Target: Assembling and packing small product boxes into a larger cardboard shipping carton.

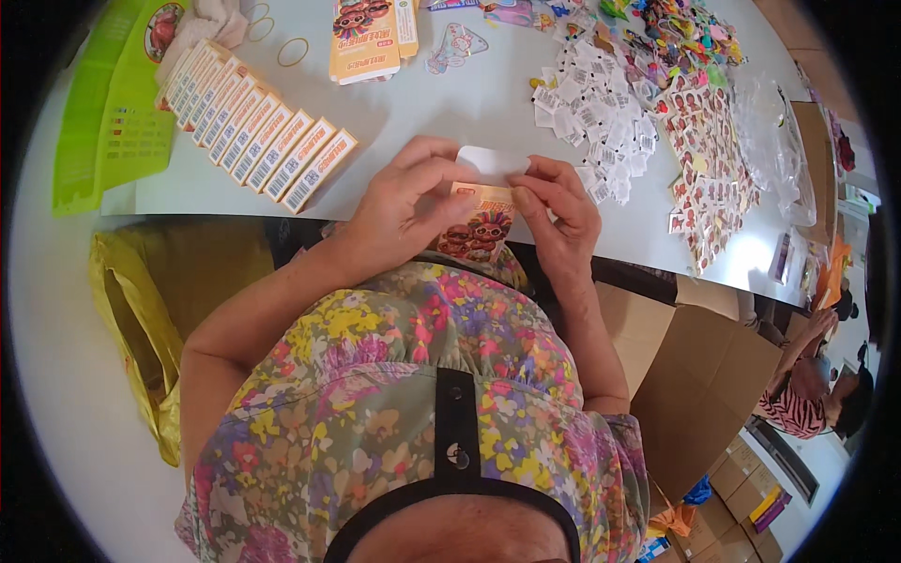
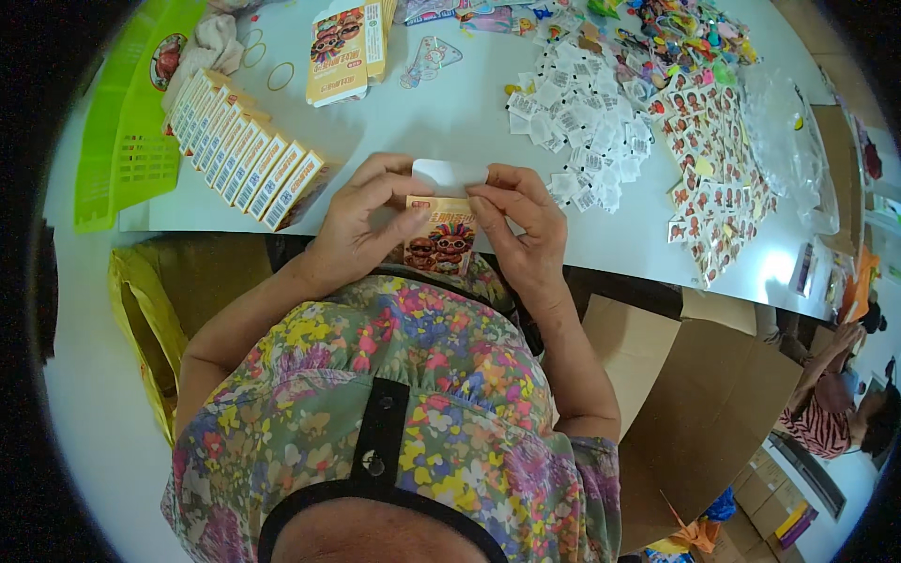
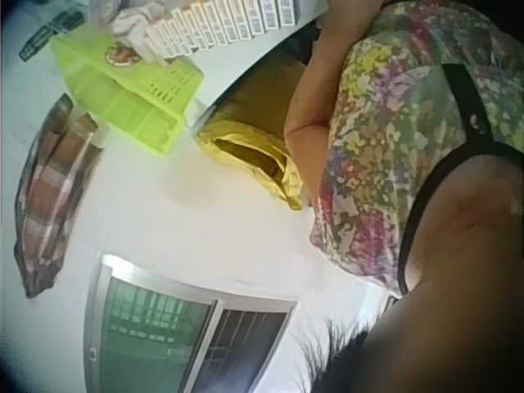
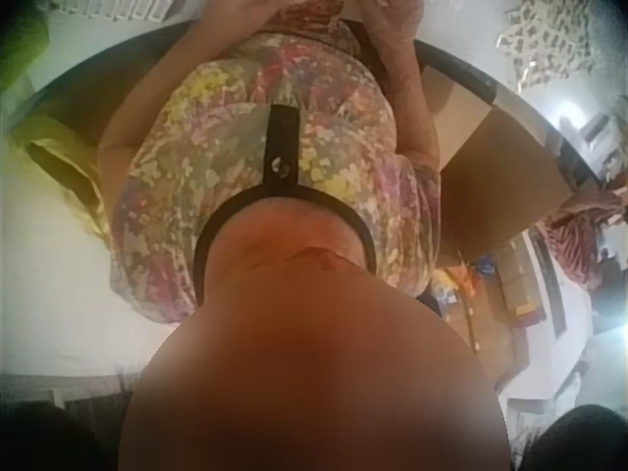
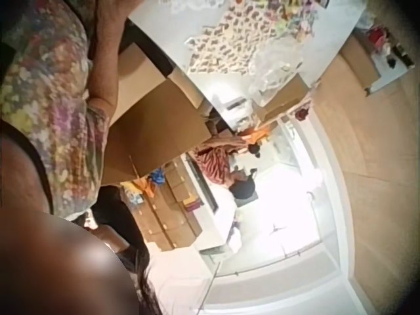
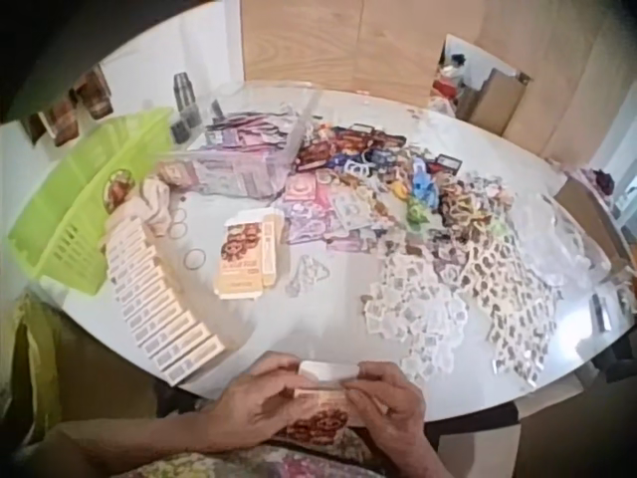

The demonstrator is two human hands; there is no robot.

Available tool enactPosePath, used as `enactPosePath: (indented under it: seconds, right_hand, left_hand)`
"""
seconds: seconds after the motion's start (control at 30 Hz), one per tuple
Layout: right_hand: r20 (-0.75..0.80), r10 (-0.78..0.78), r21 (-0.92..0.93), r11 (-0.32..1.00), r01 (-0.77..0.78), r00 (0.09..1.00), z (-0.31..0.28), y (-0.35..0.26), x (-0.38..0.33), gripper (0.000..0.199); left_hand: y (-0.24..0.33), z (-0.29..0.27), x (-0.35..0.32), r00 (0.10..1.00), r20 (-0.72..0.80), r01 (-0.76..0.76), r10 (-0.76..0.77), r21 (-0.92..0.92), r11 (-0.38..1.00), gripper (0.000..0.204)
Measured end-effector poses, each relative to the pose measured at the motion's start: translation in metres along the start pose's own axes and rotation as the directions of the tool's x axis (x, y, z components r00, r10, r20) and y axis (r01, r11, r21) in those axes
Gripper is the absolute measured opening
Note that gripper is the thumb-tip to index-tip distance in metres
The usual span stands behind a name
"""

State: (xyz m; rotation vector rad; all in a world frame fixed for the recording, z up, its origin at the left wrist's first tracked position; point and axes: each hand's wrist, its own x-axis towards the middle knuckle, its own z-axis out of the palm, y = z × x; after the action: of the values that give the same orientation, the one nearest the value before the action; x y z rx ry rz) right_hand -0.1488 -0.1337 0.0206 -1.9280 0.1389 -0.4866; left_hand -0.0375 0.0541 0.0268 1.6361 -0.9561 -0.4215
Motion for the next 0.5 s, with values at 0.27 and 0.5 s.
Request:
enactPosePath:
  seconds: [0.27, 0.5]
  right_hand:
    - [0.219, 0.237, 0.070, 0.964, -0.257, 0.947, -0.026, -0.011, 0.026, 0.010]
    - [0.330, 0.351, 0.015, 0.926, -0.377, 0.876, -0.031, -0.023, 0.040, 0.007]
  left_hand:
    - [-0.004, 0.007, 0.014, 0.995, -0.094, 0.022, -0.045, -0.232, 0.972, 0.015]
    - [0.003, 0.005, 0.023, 0.949, 0.006, 0.278, -0.314, -0.483, 0.830, 0.007]
